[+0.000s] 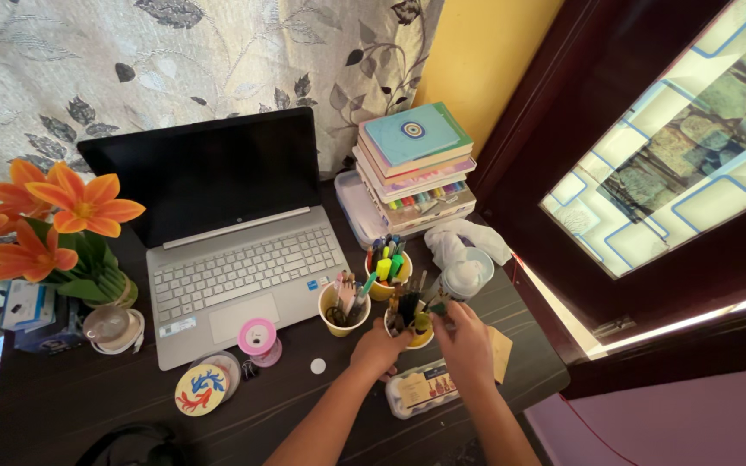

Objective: The person organizes stationery items on a desk by picking up pens, pencils, and markers from the surface and placing them into two yellow cups. They repeatedly adjust the items within the cups to arrange them neatly.

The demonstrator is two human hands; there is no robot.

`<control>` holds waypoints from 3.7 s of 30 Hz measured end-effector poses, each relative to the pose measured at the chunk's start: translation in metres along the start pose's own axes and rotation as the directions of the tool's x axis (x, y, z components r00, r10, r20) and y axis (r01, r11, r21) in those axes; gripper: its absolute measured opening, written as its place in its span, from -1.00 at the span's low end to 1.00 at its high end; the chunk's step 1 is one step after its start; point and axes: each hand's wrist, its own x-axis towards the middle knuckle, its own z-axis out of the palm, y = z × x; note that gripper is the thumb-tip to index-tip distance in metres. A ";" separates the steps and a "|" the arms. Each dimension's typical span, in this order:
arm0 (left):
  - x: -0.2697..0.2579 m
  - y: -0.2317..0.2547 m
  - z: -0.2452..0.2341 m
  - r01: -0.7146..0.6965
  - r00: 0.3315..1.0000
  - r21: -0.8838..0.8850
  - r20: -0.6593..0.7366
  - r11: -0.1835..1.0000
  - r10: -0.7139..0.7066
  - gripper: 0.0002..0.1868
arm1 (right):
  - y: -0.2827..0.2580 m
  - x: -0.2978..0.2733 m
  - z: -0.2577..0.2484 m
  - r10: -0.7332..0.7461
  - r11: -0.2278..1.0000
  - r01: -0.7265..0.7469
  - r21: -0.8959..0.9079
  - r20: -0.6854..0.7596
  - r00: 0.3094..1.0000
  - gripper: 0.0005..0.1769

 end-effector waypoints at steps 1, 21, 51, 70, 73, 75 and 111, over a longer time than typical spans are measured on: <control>0.004 -0.004 0.002 -0.006 1.000 -0.027 0.005 1.000 0.007 -0.30 | 0.000 0.001 -0.001 -0.012 1.000 0.012 -0.001 -0.001 1.000 -0.77; 0.037 -0.036 0.019 0.014 0.992 -0.366 0.123 0.930 0.034 -0.46 | 0.043 0.010 0.015 -0.070 0.955 0.136 -0.262 0.246 0.967 -0.78; 0.052 -0.050 0.025 0.047 0.981 -0.443 0.190 0.895 0.042 -0.50 | 0.001 -0.018 0.026 -0.055 0.960 0.080 -0.269 0.096 0.994 -0.76; 0.047 -0.049 0.022 0.042 0.977 -0.402 0.208 0.915 0.046 -0.47 | 0.025 -0.004 0.036 0.249 0.900 -0.117 -0.419 0.274 0.929 -0.76; 0.048 -0.049 0.023 0.047 0.977 -0.412 0.209 0.910 0.044 -0.47 | 0.025 0.001 0.037 0.327 0.905 -0.188 -0.382 0.341 0.881 -0.77; 0.048 -0.048 0.023 0.055 0.975 -0.429 0.218 0.902 0.045 -0.48 | 0.026 0.006 0.037 0.315 0.901 -0.160 -0.402 0.356 0.880 -0.76; 0.029 -0.025 0.012 0.059 0.975 -0.387 0.221 0.920 0.030 -0.46 | 0.004 -0.010 0.035 0.373 0.903 -0.325 -0.279 0.138 0.917 -0.73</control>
